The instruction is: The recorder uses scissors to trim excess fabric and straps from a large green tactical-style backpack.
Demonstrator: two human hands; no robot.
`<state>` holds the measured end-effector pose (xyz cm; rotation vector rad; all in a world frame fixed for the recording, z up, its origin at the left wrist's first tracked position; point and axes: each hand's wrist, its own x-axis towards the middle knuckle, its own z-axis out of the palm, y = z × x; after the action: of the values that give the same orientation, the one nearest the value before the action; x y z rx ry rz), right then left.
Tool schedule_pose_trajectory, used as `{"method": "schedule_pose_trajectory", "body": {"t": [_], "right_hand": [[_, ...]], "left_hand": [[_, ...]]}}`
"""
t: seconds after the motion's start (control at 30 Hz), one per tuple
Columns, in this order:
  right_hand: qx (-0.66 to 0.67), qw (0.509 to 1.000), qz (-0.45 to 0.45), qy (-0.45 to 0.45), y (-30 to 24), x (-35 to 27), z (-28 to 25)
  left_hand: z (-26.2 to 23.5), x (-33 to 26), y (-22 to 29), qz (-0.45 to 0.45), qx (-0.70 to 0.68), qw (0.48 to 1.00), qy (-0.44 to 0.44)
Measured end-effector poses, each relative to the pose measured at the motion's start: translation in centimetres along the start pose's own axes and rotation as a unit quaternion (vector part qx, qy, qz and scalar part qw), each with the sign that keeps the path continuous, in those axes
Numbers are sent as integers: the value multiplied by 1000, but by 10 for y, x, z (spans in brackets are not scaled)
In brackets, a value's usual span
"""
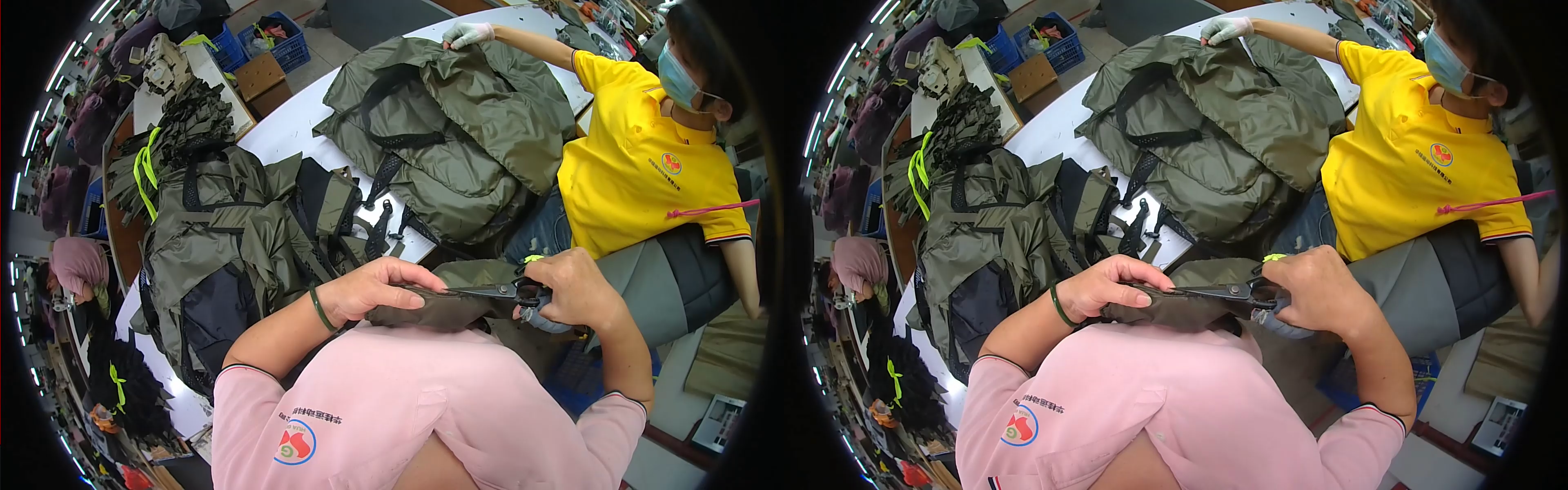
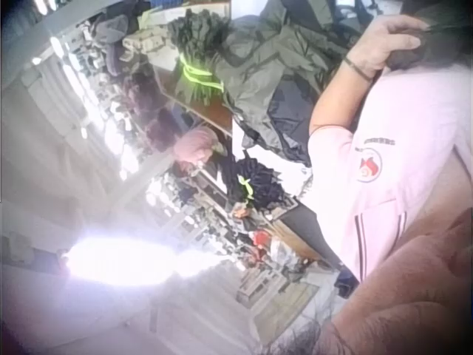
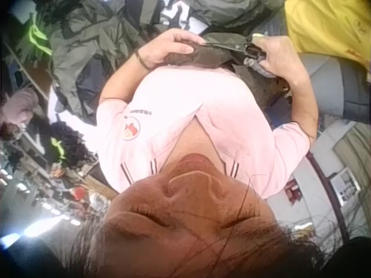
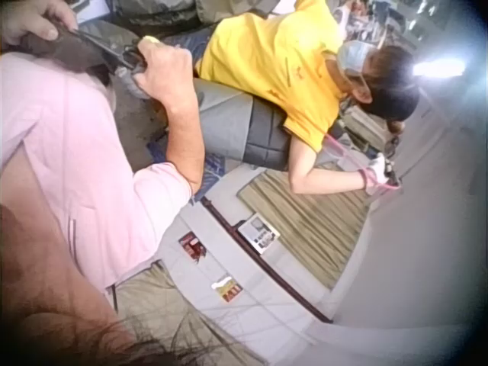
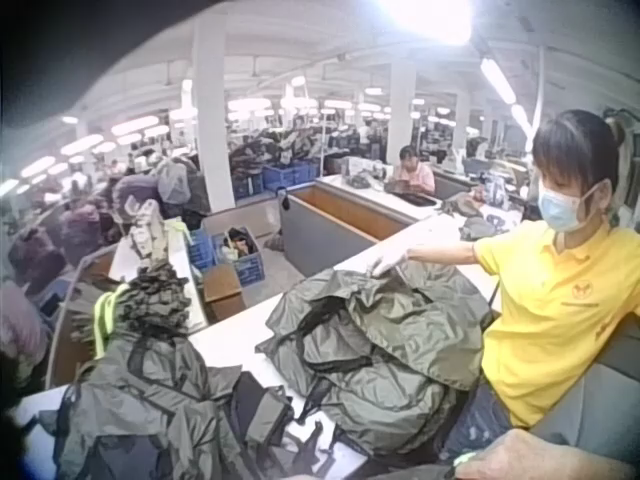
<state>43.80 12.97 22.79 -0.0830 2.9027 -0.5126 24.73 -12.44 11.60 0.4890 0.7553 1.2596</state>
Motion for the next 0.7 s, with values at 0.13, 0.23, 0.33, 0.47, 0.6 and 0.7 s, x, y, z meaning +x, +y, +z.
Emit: {"method": "schedule_pose_trajectory", "body": {"t": [0.13,0.23,0.33,0.47,0.6,0.7], "right_hand": [[12,1000,-19,-2,1,1,-5],[14,1000,-20,2,-4,2,-9],[4,1000,-15,2,-5,1,-9],[-21,1000,-19,4,-3,1,-8],[-36,999,-12,3,2,-4,-4],[-17,999,-18,33,3,-3,-7]], "left_hand": [[2,1,0,-10,-11,1000,-5],[2,1,0,-7,6,1000,5],[2,1,1,-10,4,1000,8],[2,0,0,-10,9,1000,9],[3,1,2,-9,6,1000,3],[6,0,6,-5,10,1000,7]]}}
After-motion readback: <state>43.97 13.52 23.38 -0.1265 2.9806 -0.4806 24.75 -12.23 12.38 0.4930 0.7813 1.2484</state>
